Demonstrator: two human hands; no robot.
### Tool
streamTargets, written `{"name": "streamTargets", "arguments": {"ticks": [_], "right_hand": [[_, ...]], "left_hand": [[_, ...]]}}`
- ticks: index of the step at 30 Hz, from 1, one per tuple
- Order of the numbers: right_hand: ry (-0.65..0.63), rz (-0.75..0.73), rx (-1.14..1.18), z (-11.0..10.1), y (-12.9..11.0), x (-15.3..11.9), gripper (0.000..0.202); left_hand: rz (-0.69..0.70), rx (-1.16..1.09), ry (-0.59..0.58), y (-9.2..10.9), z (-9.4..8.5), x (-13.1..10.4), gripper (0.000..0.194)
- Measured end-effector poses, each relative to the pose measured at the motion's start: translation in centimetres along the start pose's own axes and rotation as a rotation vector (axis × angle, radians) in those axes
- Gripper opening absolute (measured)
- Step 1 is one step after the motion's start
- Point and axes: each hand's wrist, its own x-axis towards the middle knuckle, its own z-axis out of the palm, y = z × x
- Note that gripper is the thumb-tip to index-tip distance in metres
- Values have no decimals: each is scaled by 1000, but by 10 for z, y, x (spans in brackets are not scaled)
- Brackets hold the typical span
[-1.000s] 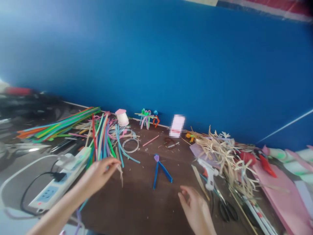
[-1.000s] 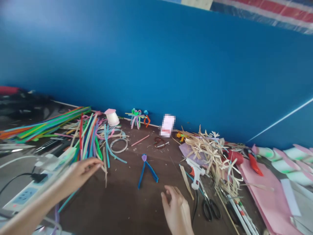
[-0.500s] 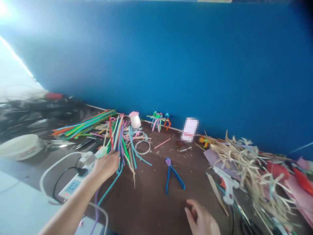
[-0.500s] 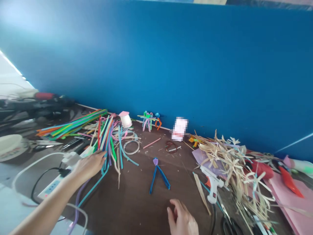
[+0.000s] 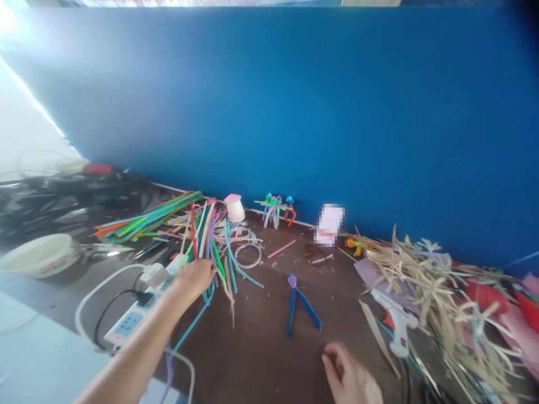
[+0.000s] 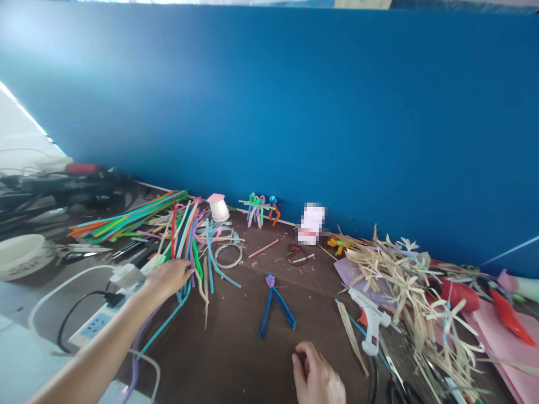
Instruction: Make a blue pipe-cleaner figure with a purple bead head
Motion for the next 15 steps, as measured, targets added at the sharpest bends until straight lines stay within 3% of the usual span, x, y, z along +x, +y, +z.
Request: {"name": "streamTargets", "arguments": {"ticks": [10, 15], "right_hand": [[-2, 0, 8, -1, 1, 1, 22], [-22, 18, 17, 0, 1, 1, 20]], "left_hand": [[27, -56, 78, -5, 6, -3, 41], [19, -45, 53, -4, 9, 1, 37]]}}
